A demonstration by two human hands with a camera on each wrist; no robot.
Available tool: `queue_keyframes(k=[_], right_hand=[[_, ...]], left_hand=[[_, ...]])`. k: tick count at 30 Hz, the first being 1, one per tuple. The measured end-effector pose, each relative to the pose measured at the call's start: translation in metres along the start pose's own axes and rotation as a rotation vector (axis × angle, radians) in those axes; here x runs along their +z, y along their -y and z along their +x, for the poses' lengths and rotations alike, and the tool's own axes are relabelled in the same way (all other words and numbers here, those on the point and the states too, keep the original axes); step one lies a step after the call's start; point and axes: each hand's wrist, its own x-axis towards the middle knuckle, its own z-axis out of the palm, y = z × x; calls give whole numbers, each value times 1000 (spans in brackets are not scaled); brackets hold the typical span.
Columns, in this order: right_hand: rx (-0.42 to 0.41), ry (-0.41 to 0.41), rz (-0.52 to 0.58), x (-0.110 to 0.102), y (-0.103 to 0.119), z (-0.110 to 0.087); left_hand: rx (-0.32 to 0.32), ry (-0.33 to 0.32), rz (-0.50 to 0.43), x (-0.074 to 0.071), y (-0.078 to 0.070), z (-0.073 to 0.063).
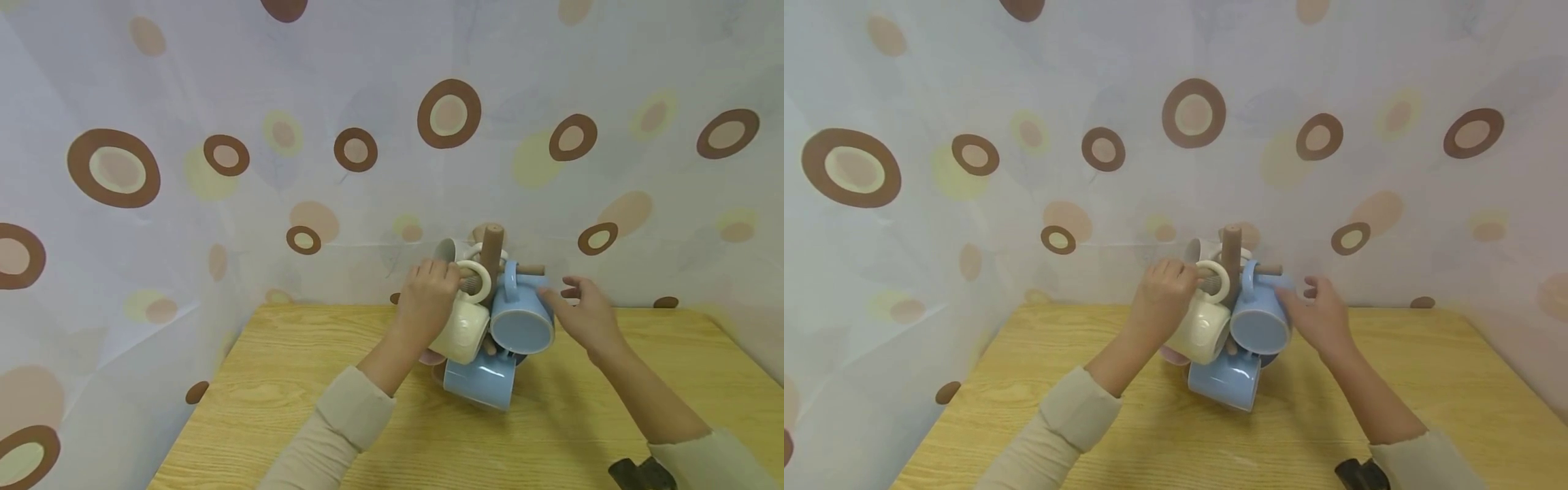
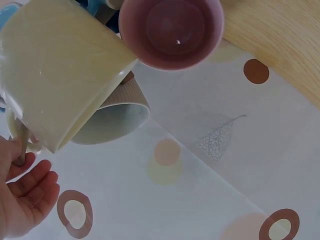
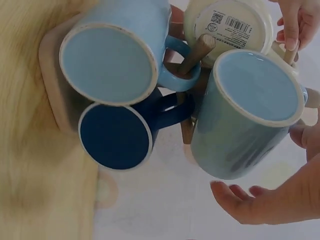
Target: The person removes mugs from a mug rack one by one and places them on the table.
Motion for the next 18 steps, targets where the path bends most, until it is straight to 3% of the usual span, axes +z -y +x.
queue_keyframes(k=[5, 8, 13, 18], right_hand=[[134, 296, 240, -1, -9, 4], [207, 416, 409, 2, -14, 8], [290, 511, 626, 9, -22, 16], [337, 548, 742, 14, -24, 18]], left_hand=[[-19, -12, 7, -1, -2, 1], [-31, -12, 17, -1, -3, 1], [-47, -3, 43, -1, -4, 1], [-46, 21, 65, -3, -5, 1]])
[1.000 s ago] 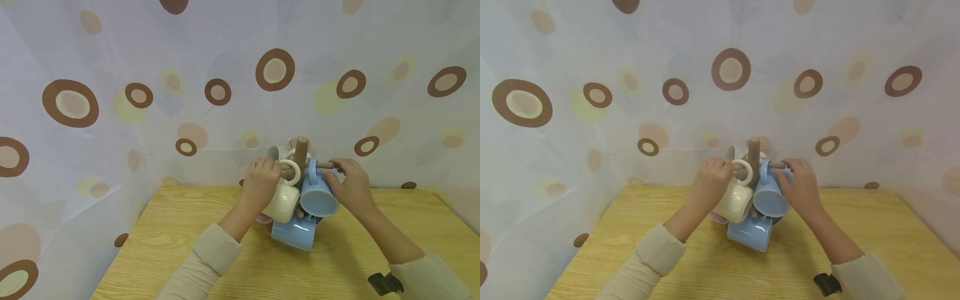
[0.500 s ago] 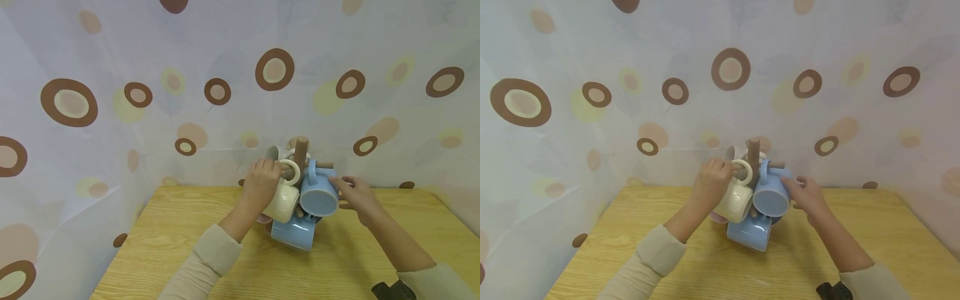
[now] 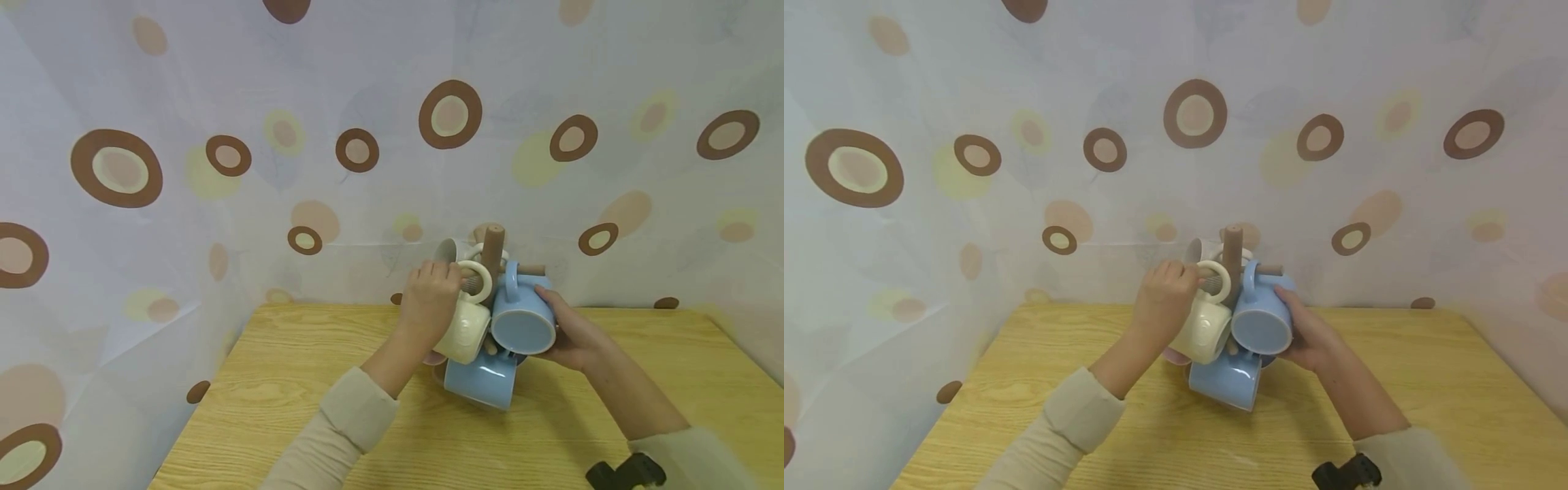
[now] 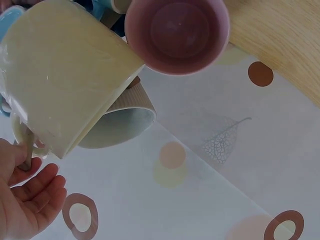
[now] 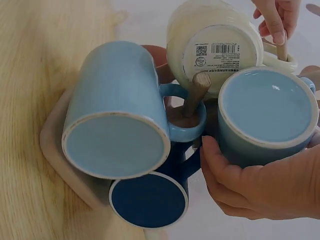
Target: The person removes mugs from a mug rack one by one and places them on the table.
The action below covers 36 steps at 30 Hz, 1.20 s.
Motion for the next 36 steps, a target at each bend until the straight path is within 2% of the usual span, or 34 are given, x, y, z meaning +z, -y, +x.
queue_keyframes(k=[12, 18, 24, 31, 36], right_hand=[[9, 14, 72, 2, 0, 4], [19, -20, 79, 2, 1, 4], [10, -29, 63, 2, 3, 4], [16, -55, 95, -2, 5, -1], [4, -62, 117, -2, 7, -2]], left_hand=[[5, 24, 1, 0, 0, 0], [0, 31, -18, 3, -1, -1], [-4, 1, -28, 4, 0, 0], [7, 36, -62, 2, 0, 1], [-7, 29, -79, 3, 0, 0]])
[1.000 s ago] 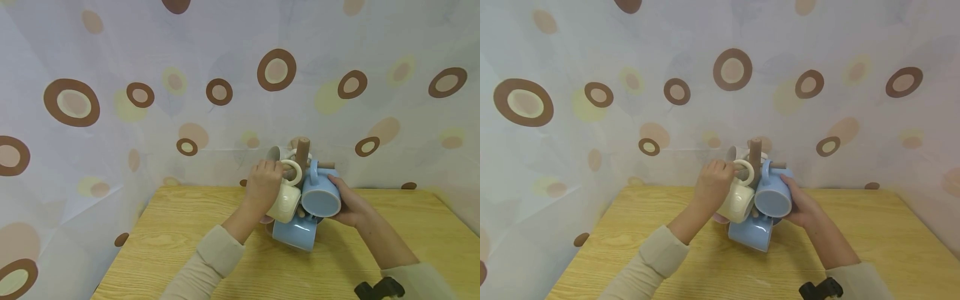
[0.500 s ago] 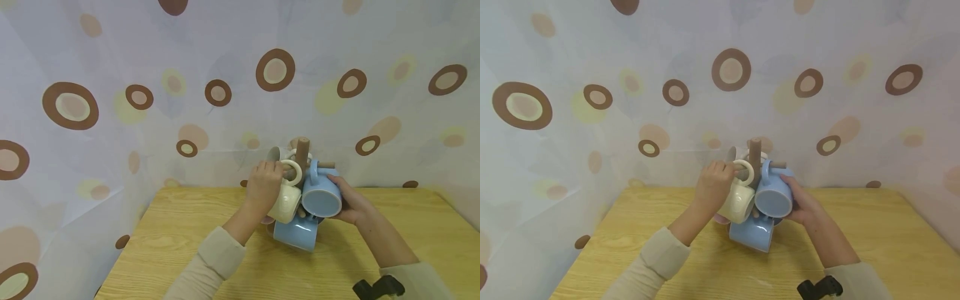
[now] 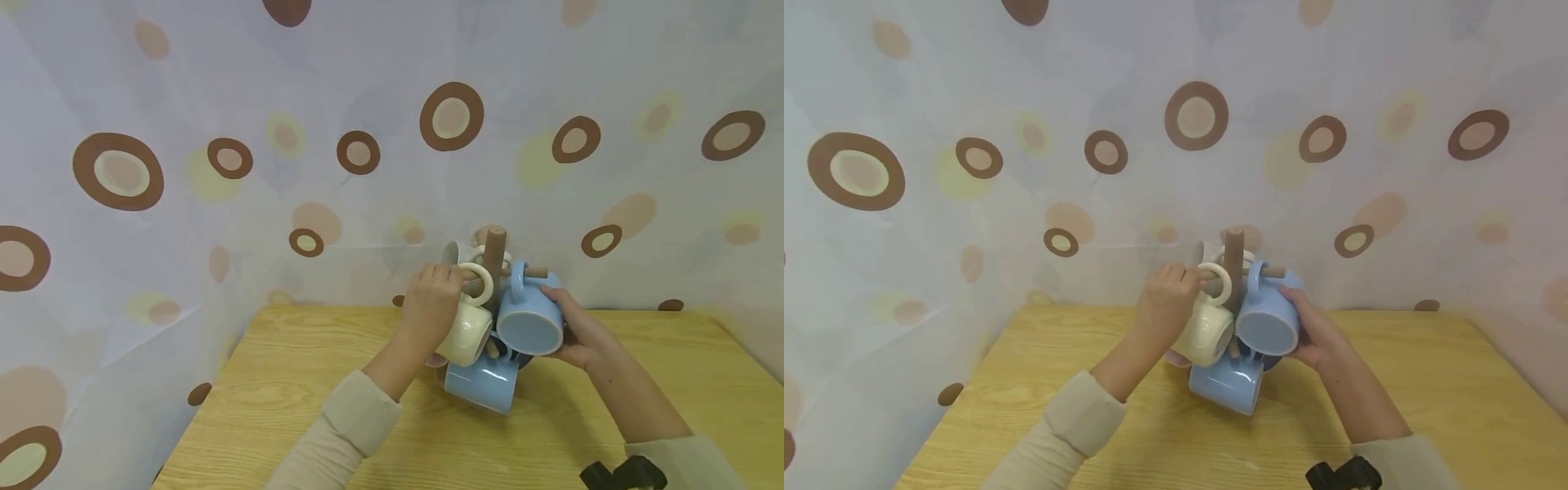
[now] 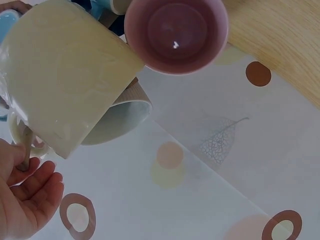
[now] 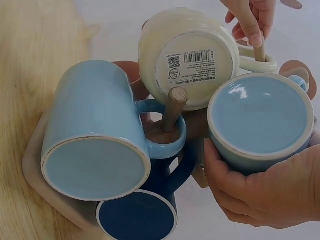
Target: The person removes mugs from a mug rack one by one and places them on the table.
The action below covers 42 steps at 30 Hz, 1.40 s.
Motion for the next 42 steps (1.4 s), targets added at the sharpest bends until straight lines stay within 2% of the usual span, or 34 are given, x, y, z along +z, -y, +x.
queue_keyframes(k=[13, 21, 28, 34, 42], right_hand=[[-61, -18, 10, -4, -3, -9], [-51, -52, 110, -10, -6, -15], [-81, -31, 157, -16, -9, -19], [-129, -34, 95, -19, -14, -24], [-217, -89, -97, -20, -29, -33]], left_hand=[[-6, -20, -5, 0, -1, 0], [-8, -14, -9, 0, -1, 0], [-19, 6, -30, -1, -2, 1], [-33, 9, -49, 0, -2, 1], [-51, 2, -80, 0, -3, 0]])
